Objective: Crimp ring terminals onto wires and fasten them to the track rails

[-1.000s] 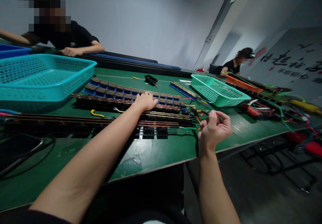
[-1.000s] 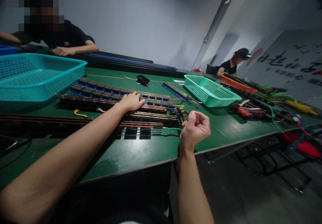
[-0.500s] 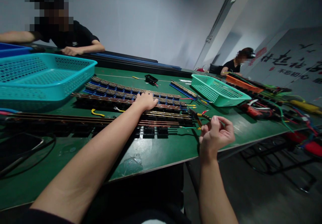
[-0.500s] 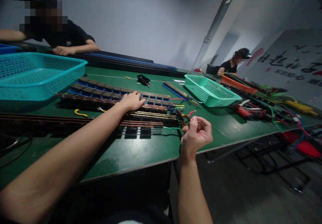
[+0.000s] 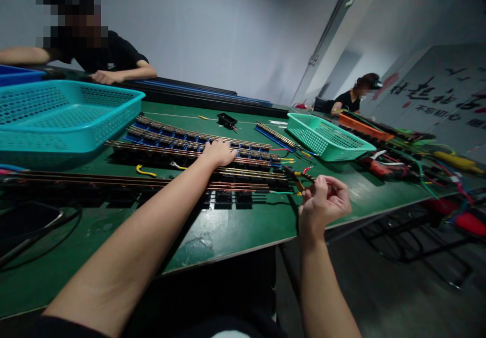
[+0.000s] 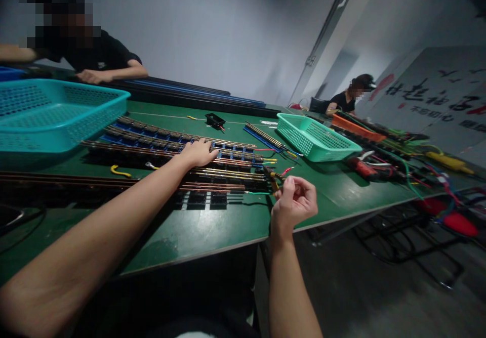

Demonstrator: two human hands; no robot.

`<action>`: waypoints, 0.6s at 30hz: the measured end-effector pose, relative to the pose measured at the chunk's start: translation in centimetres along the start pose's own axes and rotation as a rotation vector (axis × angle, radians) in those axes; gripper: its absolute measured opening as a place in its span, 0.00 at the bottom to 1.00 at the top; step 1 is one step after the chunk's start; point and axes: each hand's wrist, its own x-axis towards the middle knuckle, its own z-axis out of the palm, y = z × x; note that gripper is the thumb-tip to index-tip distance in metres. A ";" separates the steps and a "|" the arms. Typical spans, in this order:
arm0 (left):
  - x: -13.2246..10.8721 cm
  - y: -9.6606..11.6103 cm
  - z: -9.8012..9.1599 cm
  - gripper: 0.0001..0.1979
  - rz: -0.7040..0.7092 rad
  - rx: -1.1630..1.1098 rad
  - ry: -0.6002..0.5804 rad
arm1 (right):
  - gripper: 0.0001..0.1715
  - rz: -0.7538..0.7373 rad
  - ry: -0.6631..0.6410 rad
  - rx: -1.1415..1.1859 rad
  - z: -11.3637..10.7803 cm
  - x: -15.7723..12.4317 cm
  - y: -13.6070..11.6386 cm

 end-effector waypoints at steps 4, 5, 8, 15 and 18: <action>-0.1 0.0 0.0 0.32 0.003 -0.003 0.000 | 0.11 -0.009 0.024 0.013 0.0 -0.1 -0.1; -0.1 0.0 -0.1 0.32 0.006 -0.005 0.002 | 0.11 -0.008 0.020 0.006 0.0 -0.1 -0.1; 0.0 0.0 0.0 0.32 0.010 -0.008 0.000 | 0.11 -0.003 -0.004 -0.009 0.2 0.1 0.1; 0.2 -0.1 0.2 0.33 0.013 -0.005 0.003 | 0.14 0.031 -0.125 -0.021 0.3 0.4 0.8; 0.2 -0.1 0.2 0.33 0.007 -0.001 -0.005 | 0.15 0.010 -0.231 -0.117 0.2 0.4 0.9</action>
